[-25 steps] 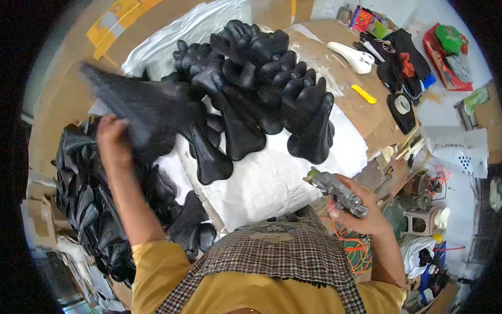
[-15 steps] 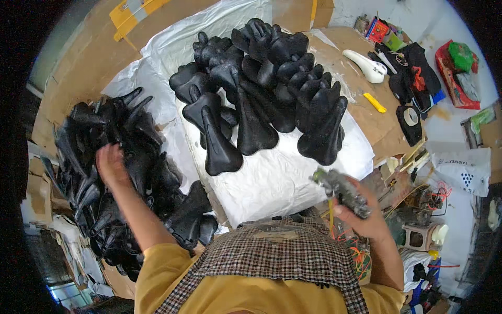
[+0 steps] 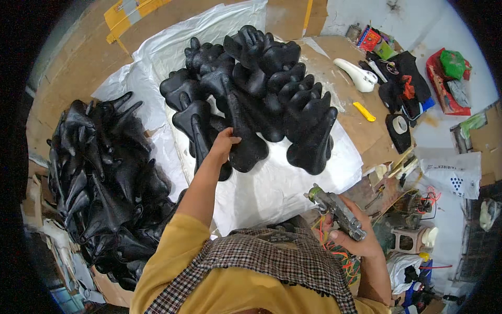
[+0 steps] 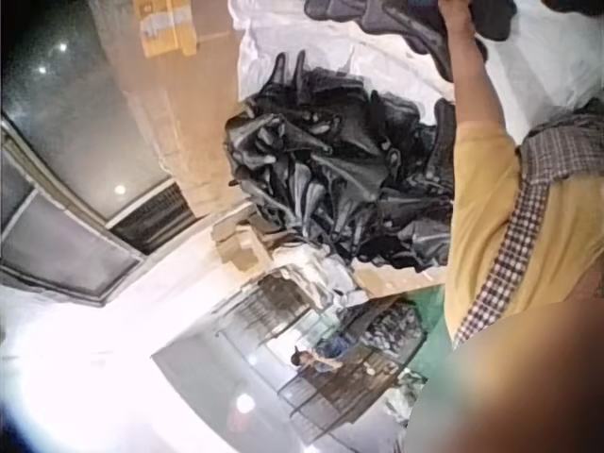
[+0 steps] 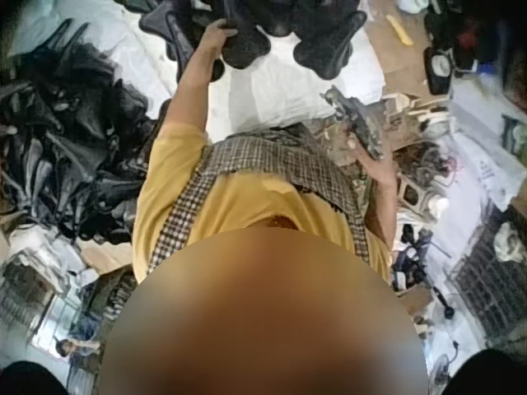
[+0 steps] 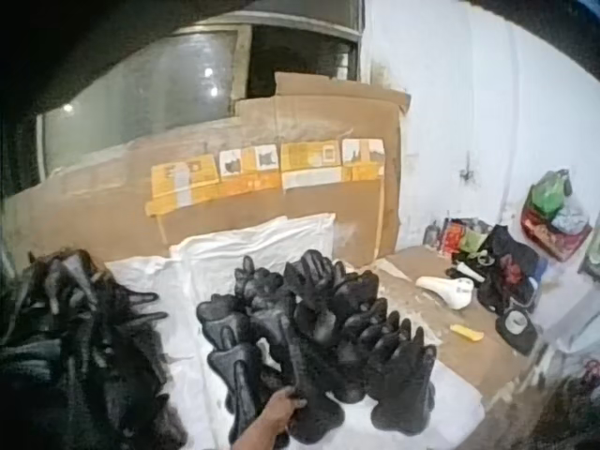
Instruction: Unpacking black bicycle seats from a large sack and sorting them into organized stacks on a work table.
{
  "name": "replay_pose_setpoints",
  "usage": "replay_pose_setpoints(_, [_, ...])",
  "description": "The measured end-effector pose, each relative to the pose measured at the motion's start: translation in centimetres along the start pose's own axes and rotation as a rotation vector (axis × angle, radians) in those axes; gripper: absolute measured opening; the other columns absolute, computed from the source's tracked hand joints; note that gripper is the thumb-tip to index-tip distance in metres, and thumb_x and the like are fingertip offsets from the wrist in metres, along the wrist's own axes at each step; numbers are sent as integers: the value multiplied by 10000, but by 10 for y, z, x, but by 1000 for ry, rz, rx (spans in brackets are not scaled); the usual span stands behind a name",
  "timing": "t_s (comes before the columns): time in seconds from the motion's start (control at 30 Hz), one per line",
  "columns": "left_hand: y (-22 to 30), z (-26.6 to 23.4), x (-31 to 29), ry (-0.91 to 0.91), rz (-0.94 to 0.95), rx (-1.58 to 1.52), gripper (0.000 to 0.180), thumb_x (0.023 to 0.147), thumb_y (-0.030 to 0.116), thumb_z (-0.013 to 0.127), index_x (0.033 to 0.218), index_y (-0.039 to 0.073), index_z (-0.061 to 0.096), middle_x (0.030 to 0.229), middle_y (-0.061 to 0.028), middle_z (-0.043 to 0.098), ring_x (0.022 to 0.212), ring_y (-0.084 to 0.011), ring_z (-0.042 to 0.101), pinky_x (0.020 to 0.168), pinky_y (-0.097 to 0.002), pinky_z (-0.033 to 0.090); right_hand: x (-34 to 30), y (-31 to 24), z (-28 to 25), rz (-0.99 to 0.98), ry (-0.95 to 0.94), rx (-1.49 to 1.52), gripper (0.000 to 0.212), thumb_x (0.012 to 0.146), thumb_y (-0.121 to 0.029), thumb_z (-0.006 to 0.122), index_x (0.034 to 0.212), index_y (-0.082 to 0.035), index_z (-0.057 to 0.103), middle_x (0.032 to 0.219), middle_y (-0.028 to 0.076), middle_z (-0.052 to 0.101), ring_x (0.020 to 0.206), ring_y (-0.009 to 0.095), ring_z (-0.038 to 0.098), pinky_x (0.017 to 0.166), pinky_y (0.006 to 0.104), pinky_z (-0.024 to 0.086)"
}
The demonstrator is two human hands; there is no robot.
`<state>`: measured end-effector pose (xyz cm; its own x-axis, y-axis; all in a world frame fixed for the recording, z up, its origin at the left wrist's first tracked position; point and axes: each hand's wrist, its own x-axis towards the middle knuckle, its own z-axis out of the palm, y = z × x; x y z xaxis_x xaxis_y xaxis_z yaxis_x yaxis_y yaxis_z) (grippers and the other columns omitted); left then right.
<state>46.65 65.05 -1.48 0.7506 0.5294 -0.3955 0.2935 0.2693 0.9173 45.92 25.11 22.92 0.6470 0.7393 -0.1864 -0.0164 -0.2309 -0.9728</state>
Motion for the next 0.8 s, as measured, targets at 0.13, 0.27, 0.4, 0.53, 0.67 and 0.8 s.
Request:
replay_pose_setpoints(0.13, [67,-64,-80,68,366,-237,310,697,15,602,1004,-3,558,925,-53,591,858,-180,551,802,-274,420,5,-3,16,85,-155,86,672,758,-86,677,1317,44,328,935,59,582,839,114,550,761,274,447])
replay_pose_setpoints(0.27, [103,-188,-141,295,582,-410,304,697,-50,510,995,-18,562,985,-78,600,930,-196,553,875,-304,409,22,-10,39,258,-326,70,615,751,-53,684,1284,36,391,929,44,584,826,91,535,751,250,433])
replay_pose_setpoints(0.4, [84,-249,-190,519,580,-516,372,682,-57,484,1047,-25,546,1073,-94,580,1021,-237,526,942,-315,370,34,-13,41,-60,-243,-110,619,742,-73,700,1276,28,405,879,53,593,779,103,549,707,244,444])
replay_pose_setpoints(0.53, [34,-262,-182,499,470,-632,426,646,-9,493,1069,-29,534,1080,-95,581,1045,-245,515,969,-319,343,29,-37,51,-121,-9,132,660,749,-223,693,1269,43,383,818,105,590,706,153,574,630,284,472])
replay_pose_setpoints(0.67, [14,-220,-131,240,316,-680,432,636,33,488,1062,-9,551,1048,-85,593,1018,-241,526,932,-330,368,22,-21,43,72,-241,-39,612,739,-17,672,1281,31,391,859,74,583,773,133,553,652,269,463])
replay_pose_setpoints(0.8, [-13,-173,-75,59,105,-407,404,660,29,529,1061,-2,564,997,-72,610,972,-217,534,894,-332,377,29,-21,50,50,-284,-89,635,747,-35,674,1298,33,367,891,85,582,797,134,558,696,276,463])
